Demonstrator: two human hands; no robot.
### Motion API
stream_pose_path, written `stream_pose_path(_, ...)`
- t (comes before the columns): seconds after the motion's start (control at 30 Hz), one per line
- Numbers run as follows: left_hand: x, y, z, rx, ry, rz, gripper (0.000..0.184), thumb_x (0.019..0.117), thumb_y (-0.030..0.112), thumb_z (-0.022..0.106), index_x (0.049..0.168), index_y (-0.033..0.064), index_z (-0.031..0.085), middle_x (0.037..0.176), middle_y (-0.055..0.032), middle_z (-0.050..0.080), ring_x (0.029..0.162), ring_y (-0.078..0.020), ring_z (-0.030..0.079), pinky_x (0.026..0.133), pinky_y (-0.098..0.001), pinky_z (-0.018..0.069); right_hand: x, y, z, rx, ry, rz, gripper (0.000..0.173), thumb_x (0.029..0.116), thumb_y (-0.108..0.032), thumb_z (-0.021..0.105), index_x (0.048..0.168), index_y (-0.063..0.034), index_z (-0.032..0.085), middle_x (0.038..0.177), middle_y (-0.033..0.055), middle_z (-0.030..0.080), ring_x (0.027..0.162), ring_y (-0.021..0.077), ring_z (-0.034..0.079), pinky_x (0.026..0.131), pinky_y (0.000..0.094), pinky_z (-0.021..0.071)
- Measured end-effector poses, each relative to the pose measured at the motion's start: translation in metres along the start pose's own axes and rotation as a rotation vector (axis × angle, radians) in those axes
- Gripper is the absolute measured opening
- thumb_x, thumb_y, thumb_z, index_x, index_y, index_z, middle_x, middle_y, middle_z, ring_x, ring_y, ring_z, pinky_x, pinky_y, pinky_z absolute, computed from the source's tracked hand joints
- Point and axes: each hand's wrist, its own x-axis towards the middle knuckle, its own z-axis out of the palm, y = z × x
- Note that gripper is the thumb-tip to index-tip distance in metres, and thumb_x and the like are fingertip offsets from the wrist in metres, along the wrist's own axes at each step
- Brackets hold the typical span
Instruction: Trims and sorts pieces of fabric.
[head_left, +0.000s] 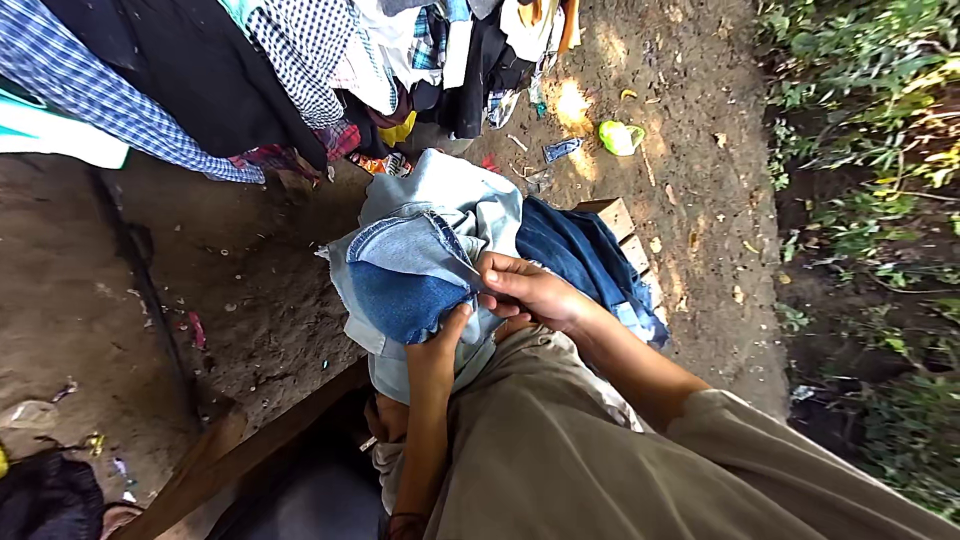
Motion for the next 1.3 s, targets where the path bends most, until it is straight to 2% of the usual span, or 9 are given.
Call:
stream_pose_path(0.07, 0.000, 0.002, 0.004, 0.012, 0.022, 0.005, 0.039, 0.0783, -0.005, 0.077, 0.114, -0.0014, 0.062, 0.100, -0.0037, 0.073, 0.096, -0.0109, 0.071, 0.089, -0.0306, 0.0602, -0.005, 0.005, 0.007, -0.210, 0.108, -0.161, 0.012, 0.1009, -0.027, 0.057, 0.105, -0.0162, 0.061, 0.074, -0.0077, 0.058, 0.060, -0.0027, 0.050, 0.055, 0.0140, 0.0409)
stream_pose_path(0.13, 0.000, 0.001, 0.004, 0.018, 0.005, 0.007, 0.042, 0.0765, -0.006, 0.080, 0.115, -0.0031, 0.063, 0.101, -0.0048, 0.073, 0.097, -0.0115, 0.071, 0.091, -0.0310, 0.0597, -0.012, 0.016, 0.006, -0.513, 0.207, -0.287, 0.030, 0.1004, -0.031, 0.061, 0.123, -0.0111, 0.062, 0.082, -0.0042, 0.062, 0.073, 0.0022, 0.059, 0.070, 0.0236, 0.0524)
stream_pose_path(0.3, -0.003, 0.005, 0.004, -0.047, 0.000, -0.021, 0.040, 0.0753, -0.010, 0.075, 0.112, -0.0002, 0.061, 0.097, -0.0015, 0.073, 0.093, -0.0090, 0.071, 0.089, -0.0297, 0.0598, -0.031, 0.038, 0.001, -0.941, 0.311, -0.403, 0.054, 0.1041, -0.050, 0.051, 0.141, -0.0099, 0.053, 0.078, 0.0045, 0.061, 0.065, 0.0140, 0.058, 0.062, 0.0379, 0.0523)
stream_pose_path(0.6, -0.009, 0.005, 0.005, -0.085, -0.077, 0.039, 0.035, 0.0769, -0.009, 0.075, 0.109, 0.0016, 0.065, 0.095, -0.0007, 0.074, 0.092, -0.0090, 0.071, 0.089, -0.0295, 0.0598, -0.022, 0.040, 0.000, -0.868, 0.308, -0.580, 0.043, 0.1036, -0.037, 0.058, 0.136, -0.0087, 0.059, 0.092, 0.0084, 0.069, 0.077, 0.0103, 0.065, 0.071, 0.0314, 0.0566)
stream_pose_path(0.87, -0.012, 0.006, 0.005, 0.013, -0.108, 0.075, 0.028, 0.0799, -0.007, 0.074, 0.106, 0.0006, 0.066, 0.093, -0.0001, 0.074, 0.091, -0.0082, 0.071, 0.088, -0.0279, 0.0597, -0.009, 0.042, 0.010, -0.702, 0.329, -0.743, 0.027, 0.1020, -0.023, 0.062, 0.109, 0.0025, 0.069, 0.090, 0.0067, 0.069, 0.080, 0.0039, 0.065, 0.076, 0.0219, 0.0565)
stream_pose_path(1.0, -0.009, 0.005, 0.002, 0.076, -0.126, 0.079, 0.028, 0.0799, -0.004, 0.076, 0.106, 0.0002, 0.066, 0.093, 0.0004, 0.074, 0.091, -0.0075, 0.071, 0.088, -0.0276, 0.0595, -0.010, 0.025, 0.015, -0.302, 0.258, -0.491, 0.010, 0.1021, -0.016, 0.058, 0.099, -0.0105, 0.067, 0.074, -0.0076, 0.061, 0.064, -0.0035, 0.054, 0.059, 0.0147, 0.0451)
stream_pose_path(1.1, -0.004, 0.004, -0.008, 0.069, -0.145, 0.036, 0.029, 0.0789, -0.003, 0.077, 0.105, 0.0014, 0.066, 0.094, 0.0011, 0.074, 0.093, -0.0069, 0.071, 0.090, -0.0276, 0.0588, -0.012, 0.009, 0.008, -0.051, 0.121, -0.171, 0.020, 0.1036, -0.027, 0.054, 0.088, -0.0181, 0.061, 0.065, -0.0070, 0.057, 0.049, -0.0032, 0.044, 0.044, 0.0132, 0.0322)
stream_pose_path(1.2, -0.001, 0.003, -0.013, 0.029, -0.157, 0.026, 0.030, 0.0776, -0.003, 0.078, 0.105, 0.0026, 0.068, 0.094, 0.0007, 0.074, 0.093, -0.0077, 0.071, 0.090, -0.0283, 0.0589, -0.011, 0.001, 0.002, 0.035, 0.028, -0.033, 0.022, 0.1039, -0.034, 0.054, 0.089, -0.0190, 0.058, 0.065, -0.0057, 0.056, 0.046, -0.0031, 0.043, 0.041, 0.0117, 0.0319)
stream_pose_path(1.3, -0.003, 0.006, -0.005, 0.025, -0.071, 0.043, 0.037, 0.0766, -0.005, 0.078, 0.110, -0.0001, 0.063, 0.096, -0.0003, 0.074, 0.094, -0.0078, 0.071, 0.091, -0.0284, 0.0590, -0.012, 0.002, 0.007, -0.132, 0.061, -0.147, 0.013, 0.1028, -0.027, 0.055, 0.099, -0.0168, 0.062, 0.069, -0.0089, 0.056, 0.053, -0.0043, 0.046, 0.048, 0.0122, 0.0351)
